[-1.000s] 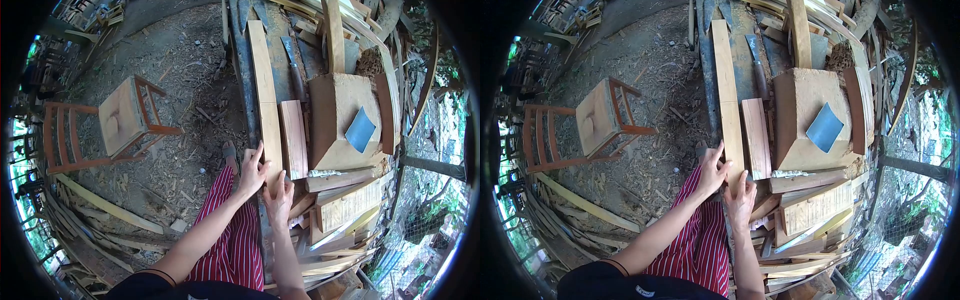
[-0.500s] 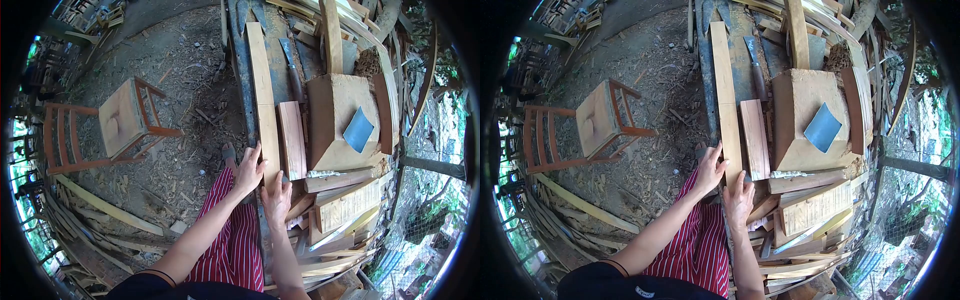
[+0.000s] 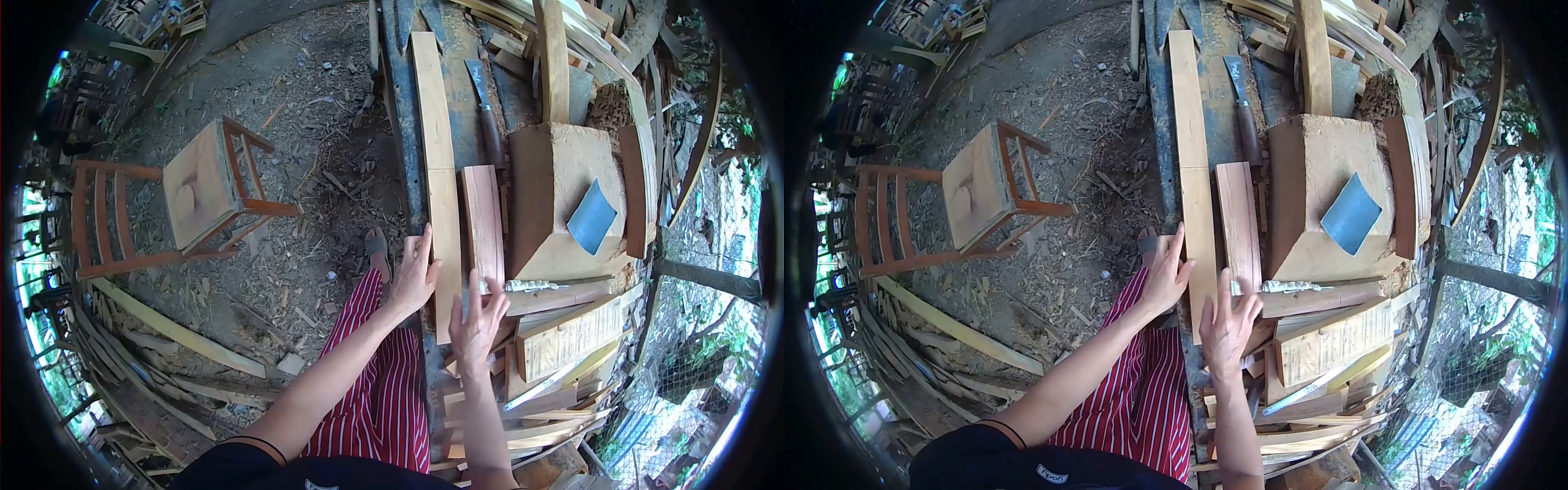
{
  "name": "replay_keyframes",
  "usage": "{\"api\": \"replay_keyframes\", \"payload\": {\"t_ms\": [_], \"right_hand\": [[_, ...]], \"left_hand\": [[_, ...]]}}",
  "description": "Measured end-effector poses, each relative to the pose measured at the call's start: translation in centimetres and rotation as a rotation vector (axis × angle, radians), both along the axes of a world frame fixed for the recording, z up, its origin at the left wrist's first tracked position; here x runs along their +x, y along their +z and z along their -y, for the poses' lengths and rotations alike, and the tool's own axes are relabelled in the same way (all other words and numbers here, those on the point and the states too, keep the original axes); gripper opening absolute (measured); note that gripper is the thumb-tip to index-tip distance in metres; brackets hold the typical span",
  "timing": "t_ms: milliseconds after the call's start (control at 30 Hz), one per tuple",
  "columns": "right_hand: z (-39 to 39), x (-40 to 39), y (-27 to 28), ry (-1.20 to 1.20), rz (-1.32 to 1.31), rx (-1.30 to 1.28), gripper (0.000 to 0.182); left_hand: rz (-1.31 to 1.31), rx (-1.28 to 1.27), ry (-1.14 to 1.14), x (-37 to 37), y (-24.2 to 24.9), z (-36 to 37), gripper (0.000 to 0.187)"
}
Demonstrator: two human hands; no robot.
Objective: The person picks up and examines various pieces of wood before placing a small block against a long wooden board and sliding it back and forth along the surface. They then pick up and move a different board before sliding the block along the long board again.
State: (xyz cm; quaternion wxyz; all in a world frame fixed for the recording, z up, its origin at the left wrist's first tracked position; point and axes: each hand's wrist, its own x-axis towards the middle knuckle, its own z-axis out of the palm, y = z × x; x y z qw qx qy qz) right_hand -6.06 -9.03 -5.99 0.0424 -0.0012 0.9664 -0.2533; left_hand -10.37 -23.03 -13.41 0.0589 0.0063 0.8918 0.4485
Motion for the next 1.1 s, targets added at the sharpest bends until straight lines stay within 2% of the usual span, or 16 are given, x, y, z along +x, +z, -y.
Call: {"api": "replay_keyframes", "payload": {"t_ms": [67,267,333,367,500,567,667,733,800,867,933,1100], "right_hand": [[-0.3,-2.2,0.0,-0.050,-0.230,0.073,0.062],[-0.8,-6.2,-3.4,-0.021,-0.135,0.202,0.073],[-0.7,-6.9,-3.0,-0.043,-0.017,0.261,0.077],[-0.9,-6.9,-3.5,-0.050,-0.068,0.281,0.082],[-0.7,-7.0,-3.9,-0.063,-0.078,0.358,0.081],[-0.7,-7.0,-3.8,-0.077,-0.057,0.312,0.080],[-0.8,-7.0,-3.6,-0.110,-0.055,0.177,0.079],[-0.5,-7.2,-3.0,-0.127,-0.080,0.086,0.078],[0.4,-6.7,-2.1,-0.128,-0.131,-0.031,0.075],[1.2,-7.0,-1.3,-0.068,-0.139,-0.022,0.074],[1.9,-7.9,-1.3,-0.014,-0.127,0.052,0.073],[3.3,-9.8,-2.3,0.057,-0.059,0.179,0.069]], "left_hand": [[-0.010,-0.008,-0.007,0.0,-0.2,0.0,0.070],[0.001,-0.062,0.023,0.0,0.2,-0.3,0.063],[0.005,-0.057,0.018,0.0,0.2,-0.3,0.062],[0.005,-0.054,0.020,-0.1,0.3,-0.2,0.062],[0.060,-0.082,0.007,-0.2,0.9,-0.5,0.062],[0.106,-0.100,0.011,-0.2,1.0,-0.6,0.061],[0.047,-0.120,0.016,0.1,1.0,-0.8,0.062],[-0.018,-0.221,0.100,0.0,1.6,-1.3,0.062],[0.030,-0.155,0.138,0.0,1.4,-1.8,0.063],[-0.045,-0.324,0.127,-0.1,0.9,-2.0,0.062],[-0.013,-0.261,0.127,0.2,-0.4,-2.2,0.061],[-0.125,-0.135,0.120,0.7,-1.8,-2.1,0.063]]}}
